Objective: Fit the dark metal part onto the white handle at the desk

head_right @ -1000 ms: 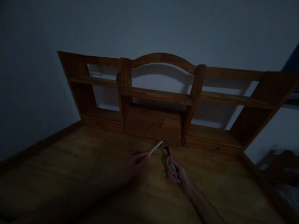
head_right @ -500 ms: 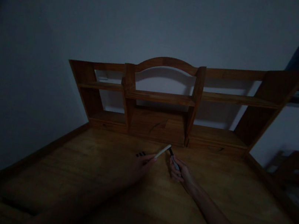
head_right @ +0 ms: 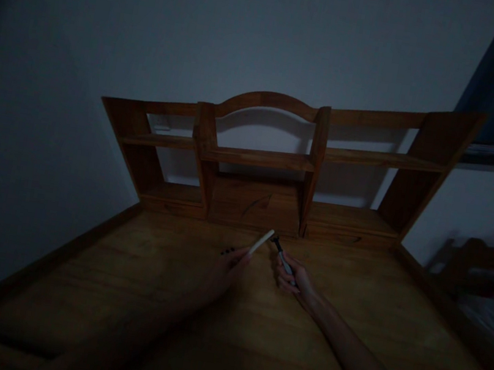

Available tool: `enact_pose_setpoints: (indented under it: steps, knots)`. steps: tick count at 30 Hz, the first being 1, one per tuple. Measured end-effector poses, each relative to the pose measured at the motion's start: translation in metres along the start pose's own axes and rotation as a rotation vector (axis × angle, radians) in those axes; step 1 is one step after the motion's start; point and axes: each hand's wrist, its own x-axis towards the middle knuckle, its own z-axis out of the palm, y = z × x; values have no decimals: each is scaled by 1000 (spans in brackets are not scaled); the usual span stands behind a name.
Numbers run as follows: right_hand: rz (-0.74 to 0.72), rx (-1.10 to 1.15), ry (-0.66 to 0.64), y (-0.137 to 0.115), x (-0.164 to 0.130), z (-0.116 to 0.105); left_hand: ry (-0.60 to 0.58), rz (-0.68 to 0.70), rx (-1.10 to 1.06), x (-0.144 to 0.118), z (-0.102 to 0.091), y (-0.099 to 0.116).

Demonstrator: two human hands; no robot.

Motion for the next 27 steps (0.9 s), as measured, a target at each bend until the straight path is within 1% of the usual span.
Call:
enact_pose_setpoints:
  steps: [3, 9, 13, 17, 20, 22, 27]
  knots:
    - [-1, -1, 21, 0, 0, 0, -53, -14, -16, 1, 2, -2]
    - [10, -7, 65, 1, 0, -1, -23, -101, -9, 2, -1, -4]
    - [22, -23, 100, 5, 1, -2, -82, -72, -27, 3, -1, -3]
    - [44, -6, 129, 5, 2, -6, -97, -97, -11, 4, -2, -1]
    - [57, 0, 125, 5, 2, -7, -76, -119, -11, 3, -4, 3]
    - [70, -2, 114, 6, 1, -8, -40, -150, 11, 2, -4, 4]
    - [73, 3, 100, 7, -1, -8, -13, -168, 0, 1, -2, -2]
